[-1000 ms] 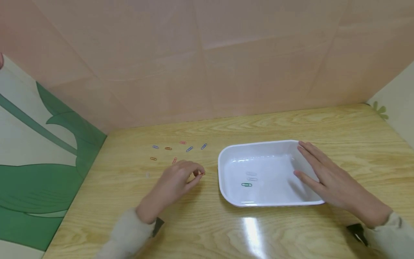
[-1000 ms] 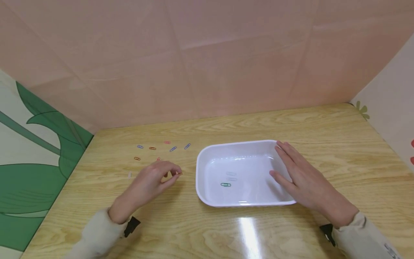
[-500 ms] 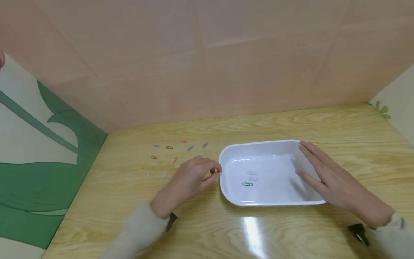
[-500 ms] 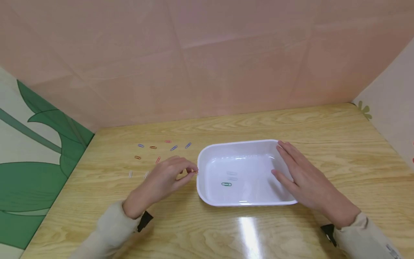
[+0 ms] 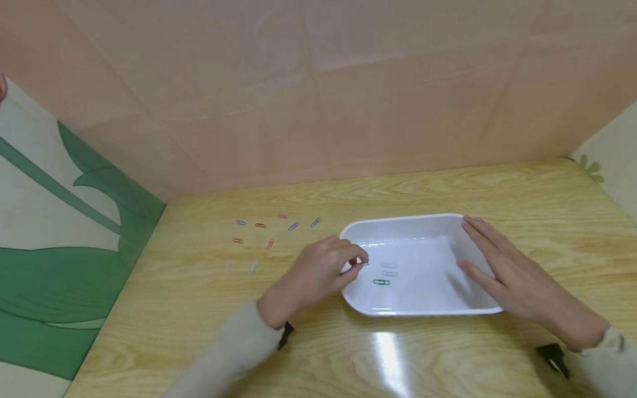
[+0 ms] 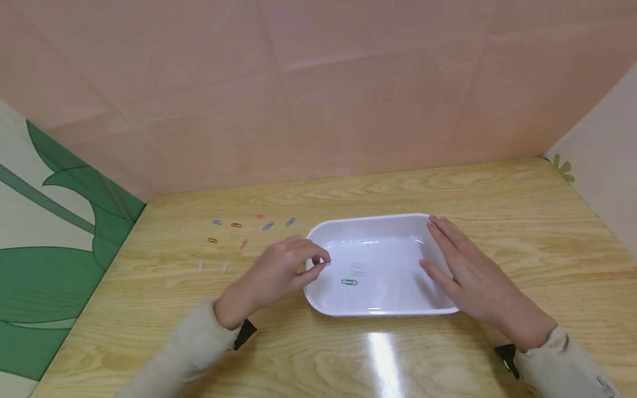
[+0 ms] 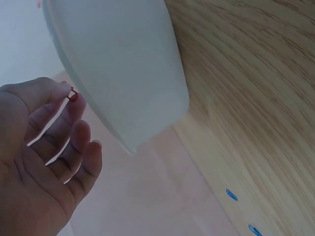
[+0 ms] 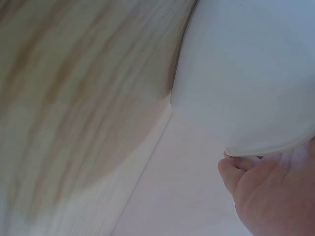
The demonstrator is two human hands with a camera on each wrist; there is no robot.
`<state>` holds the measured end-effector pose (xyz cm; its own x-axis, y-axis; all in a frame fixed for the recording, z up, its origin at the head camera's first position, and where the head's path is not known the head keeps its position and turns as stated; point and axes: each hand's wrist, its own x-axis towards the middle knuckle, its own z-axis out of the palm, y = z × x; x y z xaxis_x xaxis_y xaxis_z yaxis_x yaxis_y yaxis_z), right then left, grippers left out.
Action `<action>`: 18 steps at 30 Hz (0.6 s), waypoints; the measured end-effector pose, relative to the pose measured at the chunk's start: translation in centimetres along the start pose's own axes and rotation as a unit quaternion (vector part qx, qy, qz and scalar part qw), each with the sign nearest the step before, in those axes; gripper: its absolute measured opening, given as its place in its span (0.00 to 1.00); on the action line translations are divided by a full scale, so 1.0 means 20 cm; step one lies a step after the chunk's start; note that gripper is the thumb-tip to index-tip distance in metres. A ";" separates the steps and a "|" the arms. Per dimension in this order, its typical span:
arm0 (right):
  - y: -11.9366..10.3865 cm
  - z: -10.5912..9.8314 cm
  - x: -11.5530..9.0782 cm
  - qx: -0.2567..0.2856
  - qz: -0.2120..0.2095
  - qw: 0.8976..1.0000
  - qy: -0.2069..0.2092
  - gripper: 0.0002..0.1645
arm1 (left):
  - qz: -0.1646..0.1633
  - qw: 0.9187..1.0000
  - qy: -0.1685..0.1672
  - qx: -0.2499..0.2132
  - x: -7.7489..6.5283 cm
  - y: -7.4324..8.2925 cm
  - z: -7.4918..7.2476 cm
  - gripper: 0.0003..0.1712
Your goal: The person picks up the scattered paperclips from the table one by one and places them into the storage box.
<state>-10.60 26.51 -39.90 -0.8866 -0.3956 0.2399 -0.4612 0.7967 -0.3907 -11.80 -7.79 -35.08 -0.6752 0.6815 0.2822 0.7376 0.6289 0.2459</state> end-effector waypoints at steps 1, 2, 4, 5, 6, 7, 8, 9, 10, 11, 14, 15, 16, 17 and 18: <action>0.00 0.00 0.00 -0.001 -0.002 1.000 0.002 0.45 | -0.001 1.000 -0.005 0.002 0.01 0.01 0.01 0.06; 0.00 0.00 0.00 -0.001 -0.003 1.000 0.003 0.45 | -0.002 1.000 -0.009 0.005 0.01 0.01 0.01 0.06; 0.00 0.00 0.00 -0.001 -0.006 1.000 0.005 0.45 | -0.002 1.000 -0.016 0.009 0.03 0.02 0.02 0.06; 0.00 0.00 0.00 0.000 -0.006 1.000 0.007 0.45 | -0.001 1.000 -0.018 0.012 0.03 0.02 0.03 0.06; 0.00 0.00 0.00 0.000 -0.006 1.000 0.007 0.45 | 0.000 1.000 -0.021 0.015 0.04 0.03 0.03 0.05; 0.00 0.00 0.00 0.001 -0.006 1.000 0.007 0.45 | 0.001 1.000 -0.022 0.019 0.05 0.03 0.04 0.05; 0.00 0.00 0.00 0.001 -0.006 1.000 0.008 0.45 | 0.003 1.000 -0.022 0.022 0.05 0.03 0.05 0.05; 0.00 0.00 0.00 0.001 -0.007 1.000 0.009 0.45 | 0.004 0.999 -0.022 0.025 0.05 0.03 0.05 0.05; 0.00 0.00 0.00 0.001 -0.007 1.000 0.009 0.45 | 0.006 0.999 -0.022 0.028 0.06 0.03 0.06 0.05; 0.00 0.00 0.00 0.001 -0.007 1.000 0.009 0.45 | 0.009 0.999 -0.022 0.032 0.06 0.04 0.06 0.05; 0.00 0.00 0.00 0.001 -0.003 1.000 0.006 0.45 | 0.014 0.999 -0.022 0.037 0.07 0.04 0.08 0.05; -0.01 0.00 0.00 0.001 -0.001 1.000 0.003 0.45 | 0.014 0.999 -0.024 0.036 0.08 0.05 0.08 0.05; -0.01 0.00 0.00 0.001 0.001 1.000 0.001 0.46 | 0.013 0.999 -0.027 0.036 0.08 0.05 0.09 0.05; -0.01 0.00 0.00 0.002 0.004 1.000 -0.001 0.46 | 0.011 0.999 -0.030 0.035 0.08 0.05 0.10 0.06; -0.01 0.00 0.00 0.003 0.006 1.000 -0.004 0.46 | 0.009 0.999 -0.035 0.034 0.09 0.06 0.10 0.06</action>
<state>-10.53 26.38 -39.81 -0.8926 -0.3889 0.2282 -0.4501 0.7987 -0.3993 -12.18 -5.12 -36.22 -0.6629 0.7155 0.2206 0.7486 0.6387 0.1780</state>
